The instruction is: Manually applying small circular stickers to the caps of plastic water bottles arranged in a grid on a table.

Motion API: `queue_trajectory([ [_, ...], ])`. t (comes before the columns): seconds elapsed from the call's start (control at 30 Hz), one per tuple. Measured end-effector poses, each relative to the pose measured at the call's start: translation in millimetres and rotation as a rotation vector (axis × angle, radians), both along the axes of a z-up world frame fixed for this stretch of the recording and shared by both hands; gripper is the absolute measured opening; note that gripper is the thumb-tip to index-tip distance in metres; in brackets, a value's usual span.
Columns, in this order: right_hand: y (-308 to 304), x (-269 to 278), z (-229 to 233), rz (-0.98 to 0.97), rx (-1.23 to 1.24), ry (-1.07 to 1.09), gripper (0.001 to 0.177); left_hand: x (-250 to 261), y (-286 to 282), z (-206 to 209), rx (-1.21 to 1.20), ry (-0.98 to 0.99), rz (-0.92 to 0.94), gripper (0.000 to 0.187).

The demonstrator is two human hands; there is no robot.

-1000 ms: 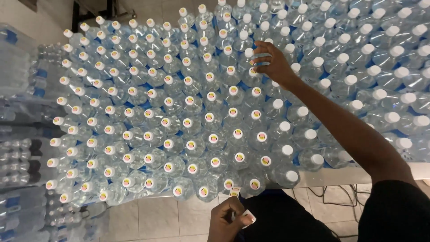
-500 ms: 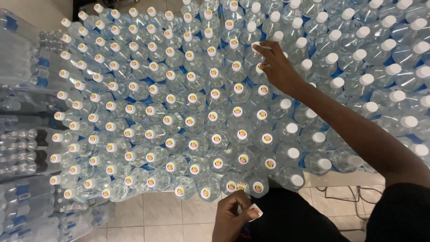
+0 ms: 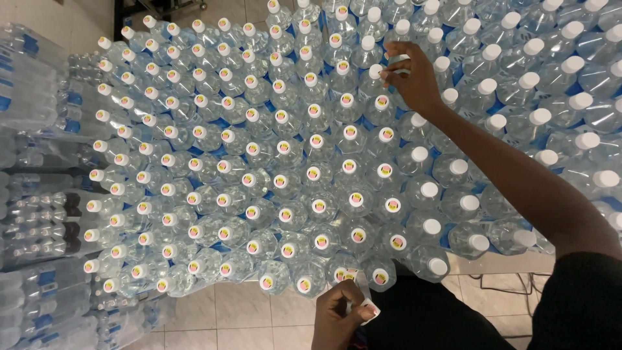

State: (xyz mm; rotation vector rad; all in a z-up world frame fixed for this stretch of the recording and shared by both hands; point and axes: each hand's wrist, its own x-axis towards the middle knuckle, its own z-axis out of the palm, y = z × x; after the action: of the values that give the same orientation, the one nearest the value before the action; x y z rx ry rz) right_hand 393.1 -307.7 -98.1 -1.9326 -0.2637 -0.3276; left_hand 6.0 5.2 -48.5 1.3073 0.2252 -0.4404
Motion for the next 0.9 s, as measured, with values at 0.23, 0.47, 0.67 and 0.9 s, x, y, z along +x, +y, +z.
queue_trajectory([
  [0.23, 6.2, 28.8, 1.2, 0.026, 0.029, 0.075, 0.045, -2.0, 0.6, -2.4, -0.021, -0.033, 0.032, 0.042],
  [0.47, 3.3, 37.1, -12.2, 0.044, -0.261, -0.104, 0.043, -0.4, -0.7, -5.5, -0.003, -0.046, 0.029, 0.036],
  [0.67, 8.8, 33.5, -16.3, 0.05, -0.437, -0.175, 0.04, 3.3, -0.8, -0.9, 0.01, 0.018, 0.04, 0.035],
  [0.9, 8.2, 58.3, -27.0, -0.01, -0.287, -0.157, 0.049, 7.4, -3.1, -2.4, -0.005, 0.026, 0.04, 0.033],
])
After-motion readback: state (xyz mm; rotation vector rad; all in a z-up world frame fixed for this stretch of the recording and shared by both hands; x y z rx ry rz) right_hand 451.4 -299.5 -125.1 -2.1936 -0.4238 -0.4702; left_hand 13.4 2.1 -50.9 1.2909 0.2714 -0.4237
